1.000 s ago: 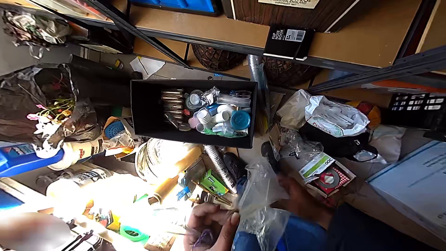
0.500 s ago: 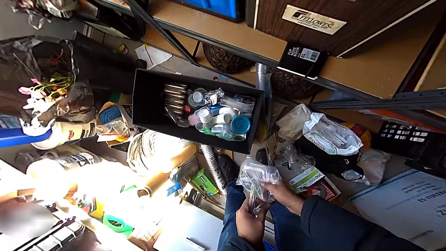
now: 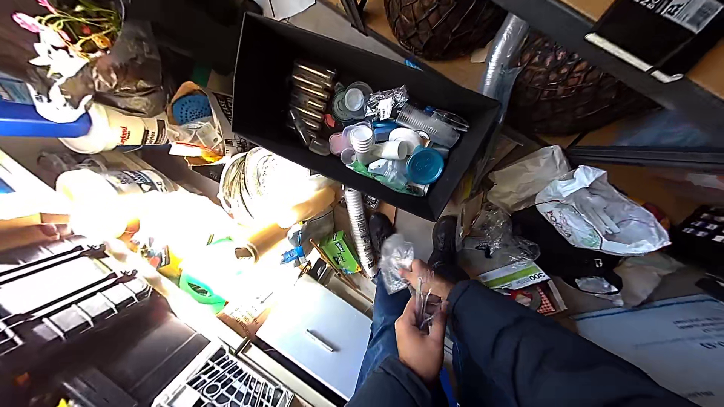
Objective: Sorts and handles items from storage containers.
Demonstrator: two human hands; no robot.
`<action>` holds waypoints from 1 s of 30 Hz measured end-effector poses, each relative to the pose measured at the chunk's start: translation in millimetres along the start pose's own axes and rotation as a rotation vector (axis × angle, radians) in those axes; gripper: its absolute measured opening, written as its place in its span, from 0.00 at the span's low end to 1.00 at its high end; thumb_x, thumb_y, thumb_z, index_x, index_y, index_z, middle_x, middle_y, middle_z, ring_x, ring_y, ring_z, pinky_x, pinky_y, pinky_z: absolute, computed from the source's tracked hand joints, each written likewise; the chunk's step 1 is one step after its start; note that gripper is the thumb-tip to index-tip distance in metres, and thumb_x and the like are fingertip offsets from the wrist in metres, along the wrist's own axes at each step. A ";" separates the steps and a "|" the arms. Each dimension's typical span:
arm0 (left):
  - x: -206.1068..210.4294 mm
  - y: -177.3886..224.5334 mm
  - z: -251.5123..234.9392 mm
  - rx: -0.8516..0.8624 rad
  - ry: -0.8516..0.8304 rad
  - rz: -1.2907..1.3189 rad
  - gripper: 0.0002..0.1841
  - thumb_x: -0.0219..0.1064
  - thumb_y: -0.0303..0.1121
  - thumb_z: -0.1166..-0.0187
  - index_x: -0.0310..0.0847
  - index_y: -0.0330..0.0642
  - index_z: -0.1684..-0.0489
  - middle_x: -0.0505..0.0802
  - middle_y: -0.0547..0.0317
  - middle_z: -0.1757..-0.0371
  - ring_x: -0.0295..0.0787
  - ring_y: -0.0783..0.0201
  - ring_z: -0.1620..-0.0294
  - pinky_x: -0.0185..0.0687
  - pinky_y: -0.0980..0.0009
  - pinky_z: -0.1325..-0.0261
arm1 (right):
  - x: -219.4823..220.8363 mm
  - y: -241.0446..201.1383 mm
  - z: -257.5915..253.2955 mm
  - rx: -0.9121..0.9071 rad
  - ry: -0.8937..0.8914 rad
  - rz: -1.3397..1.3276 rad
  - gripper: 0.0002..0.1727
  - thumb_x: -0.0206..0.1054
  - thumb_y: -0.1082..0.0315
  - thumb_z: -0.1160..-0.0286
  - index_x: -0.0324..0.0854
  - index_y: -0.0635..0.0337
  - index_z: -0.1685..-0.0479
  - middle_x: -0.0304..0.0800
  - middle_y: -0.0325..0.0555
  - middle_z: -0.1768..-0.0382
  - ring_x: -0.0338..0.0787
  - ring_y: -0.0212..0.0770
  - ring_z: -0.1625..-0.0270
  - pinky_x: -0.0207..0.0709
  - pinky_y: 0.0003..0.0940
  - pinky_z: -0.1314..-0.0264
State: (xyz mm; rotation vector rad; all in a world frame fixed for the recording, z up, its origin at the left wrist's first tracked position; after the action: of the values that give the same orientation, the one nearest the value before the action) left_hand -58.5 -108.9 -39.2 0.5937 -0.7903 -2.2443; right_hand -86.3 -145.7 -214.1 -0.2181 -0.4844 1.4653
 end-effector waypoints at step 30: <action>2.1 -125.5 -112.1 -0.672 0.288 0.377 0.14 0.64 0.39 0.12 0.86 0.36 0.51 0.93 0.55 0.70 0.70 0.70 0.87 0.62 0.74 0.85 | -179.8 -73.3 -125.3 -0.191 0.563 0.346 0.29 0.73 0.53 0.22 0.77 0.55 0.25 0.94 0.49 0.46 0.94 0.50 0.46 0.86 0.58 0.39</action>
State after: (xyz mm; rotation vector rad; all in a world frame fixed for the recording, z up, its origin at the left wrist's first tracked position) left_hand -48.6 -78.0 -204.3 0.3815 0.0203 -1.8541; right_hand 29.0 -311.7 -326.1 -0.8741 -0.1258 1.6054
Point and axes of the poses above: each hand's wrist, its own z-axis away from the middle knuckle, its own x-axis out of the palm, y = z × x, the point moved 8 cm from there along -z, towards the middle knuckle
